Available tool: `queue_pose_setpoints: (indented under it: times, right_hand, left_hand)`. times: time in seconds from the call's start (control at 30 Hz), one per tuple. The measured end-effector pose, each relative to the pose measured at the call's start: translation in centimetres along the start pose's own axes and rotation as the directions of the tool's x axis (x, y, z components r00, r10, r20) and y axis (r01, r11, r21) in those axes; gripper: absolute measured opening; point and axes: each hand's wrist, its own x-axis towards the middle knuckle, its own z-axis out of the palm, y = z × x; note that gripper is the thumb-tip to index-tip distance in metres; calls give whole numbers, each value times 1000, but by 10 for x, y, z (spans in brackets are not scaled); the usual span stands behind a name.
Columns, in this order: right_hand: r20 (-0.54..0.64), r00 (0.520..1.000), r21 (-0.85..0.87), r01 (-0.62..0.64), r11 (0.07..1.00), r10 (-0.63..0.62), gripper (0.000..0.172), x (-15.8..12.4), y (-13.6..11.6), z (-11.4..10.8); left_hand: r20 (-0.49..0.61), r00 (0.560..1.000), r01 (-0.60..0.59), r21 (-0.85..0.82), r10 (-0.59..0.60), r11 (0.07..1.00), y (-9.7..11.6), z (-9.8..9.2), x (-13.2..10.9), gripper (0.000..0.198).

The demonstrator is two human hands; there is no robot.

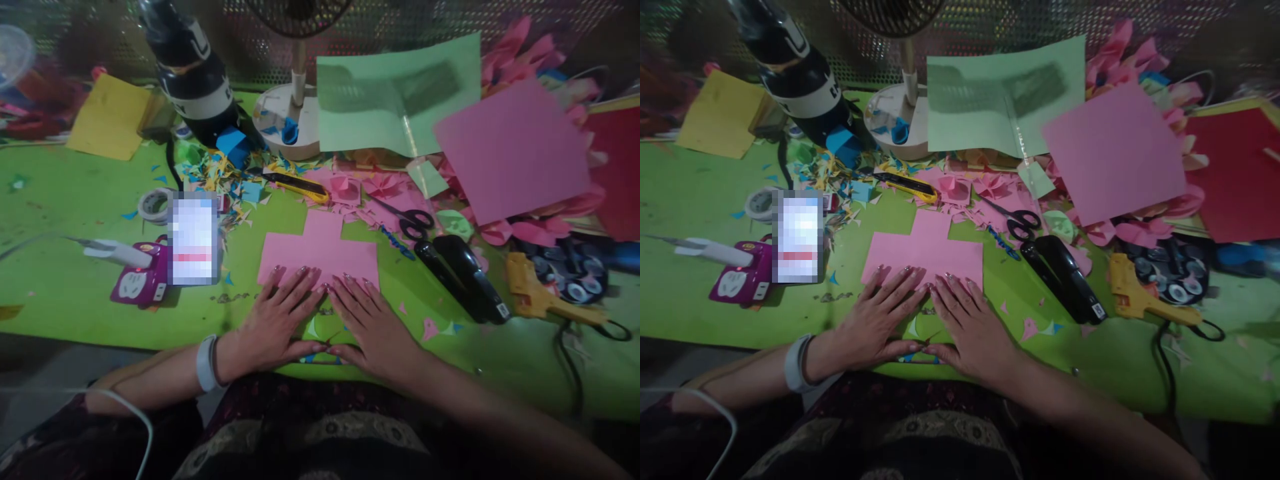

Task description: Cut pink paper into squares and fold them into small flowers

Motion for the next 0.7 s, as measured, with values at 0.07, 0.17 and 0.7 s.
queue_pose_setpoints:
  times: [0.07,0.17,0.7]
  right_hand:
    - [10,1000,-11,-4,1000,4,84,0,0,-1]
    - [29,1000,-22,-6,1000,6,84,1,-1,-3]
    - [44,999,-38,0,999,1,83,5,-1,-8]
  left_hand:
    - [-9,1000,1,-4,-1,1000,0,0,0,88]
    - [-13,1000,-7,-6,7,1000,-2,0,0,87]
    - [-5,1000,-13,55,13,998,-4,2,-1,80]
